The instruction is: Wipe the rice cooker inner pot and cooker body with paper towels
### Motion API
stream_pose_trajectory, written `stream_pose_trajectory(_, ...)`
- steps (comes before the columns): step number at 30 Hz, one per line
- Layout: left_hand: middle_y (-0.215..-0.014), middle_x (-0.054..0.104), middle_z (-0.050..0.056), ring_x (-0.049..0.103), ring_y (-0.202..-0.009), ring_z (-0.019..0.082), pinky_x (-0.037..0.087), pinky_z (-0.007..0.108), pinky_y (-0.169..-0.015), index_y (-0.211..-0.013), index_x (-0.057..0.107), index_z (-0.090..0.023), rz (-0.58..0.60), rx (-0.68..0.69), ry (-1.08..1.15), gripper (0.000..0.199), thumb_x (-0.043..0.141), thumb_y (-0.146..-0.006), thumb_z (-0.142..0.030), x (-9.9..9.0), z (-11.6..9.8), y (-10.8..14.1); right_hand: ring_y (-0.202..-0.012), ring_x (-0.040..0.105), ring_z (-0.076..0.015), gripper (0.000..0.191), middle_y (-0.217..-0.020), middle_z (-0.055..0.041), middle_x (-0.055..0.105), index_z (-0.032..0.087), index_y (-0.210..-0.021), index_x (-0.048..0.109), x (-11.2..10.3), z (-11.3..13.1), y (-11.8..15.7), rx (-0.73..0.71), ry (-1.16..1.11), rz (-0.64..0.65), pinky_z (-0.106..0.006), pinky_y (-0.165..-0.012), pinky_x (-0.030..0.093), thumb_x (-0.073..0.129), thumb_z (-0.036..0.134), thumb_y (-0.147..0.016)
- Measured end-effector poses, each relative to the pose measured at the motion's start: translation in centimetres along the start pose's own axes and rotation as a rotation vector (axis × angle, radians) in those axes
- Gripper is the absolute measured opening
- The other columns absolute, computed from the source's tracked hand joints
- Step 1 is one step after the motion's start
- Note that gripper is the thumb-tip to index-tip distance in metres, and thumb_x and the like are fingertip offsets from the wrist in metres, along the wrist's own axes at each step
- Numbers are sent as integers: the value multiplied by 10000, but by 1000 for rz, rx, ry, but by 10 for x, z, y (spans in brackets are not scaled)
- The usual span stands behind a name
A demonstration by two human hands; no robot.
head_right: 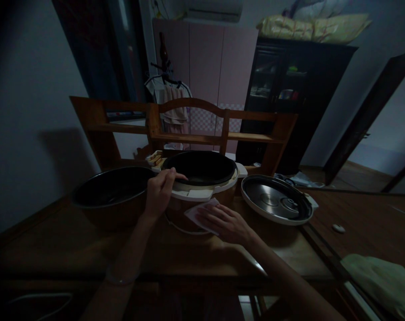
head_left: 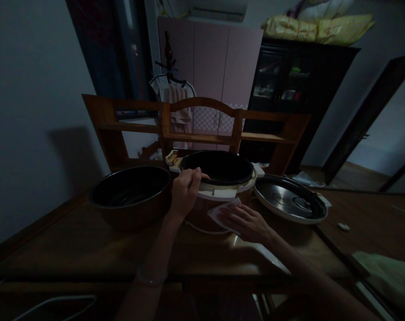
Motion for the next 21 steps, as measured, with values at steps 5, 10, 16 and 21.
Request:
stream_pose_trajectory(5, -869, 725, 34, 638, -838, 158, 432, 292, -853, -880, 774, -210, -20, 6, -11, 471, 357, -1026, -373, 2, -2, 1, -1449, 352, -199, 614, -1523, -61, 458, 161, -1532, 356, 5, 17, -23, -15, -114, -7, -374, -1179, 350, 478, 140, -931)
stream_pose_trajectory(10, -872, 731, 37, 645, -854, 165, 438, 297, -858, -887, 775, -210, -19, 10, -17, 466, 358, -1023, -369, 2, -2, 1, -1444, 365, -187, 602, -1519, -138, 444, 20, -1523, 305, 18, 27, -20, -148, -342, 51, -357, -1180, 362, 425, 134, -944)
stream_pose_trajectory(16, -868, 729, 33, 644, -847, 163, 436, 300, -858, -881, 776, -215, -24, 2, -10, 457, 368, -1022, -367, 2, -2, 1, -1450, 352, -209, 556, -1505, -179, 452, 6, -1494, 358, 17, 19, 1, -215, -446, 77, -393, -1172, 380, 420, 167, -965)
stream_pose_trajectory(21, -860, 728, 31, 645, -851, 161, 434, 294, -858, -875, 775, -218, -25, 1, -21, 459, 367, -1023, -370, 2, -2, 1, -1431, 388, -228, 484, -1484, -189, 479, -8, -1422, 464, 8, 10, 14, -263, -360, 72, -402, -1173, 380, 448, 139, -961)
Point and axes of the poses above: each hand's wrist, its own y-axis away from the middle knuckle, its own x-axis out of the palm, z = x × y, the point moved 1 cm from there along -y, towards the middle knuckle
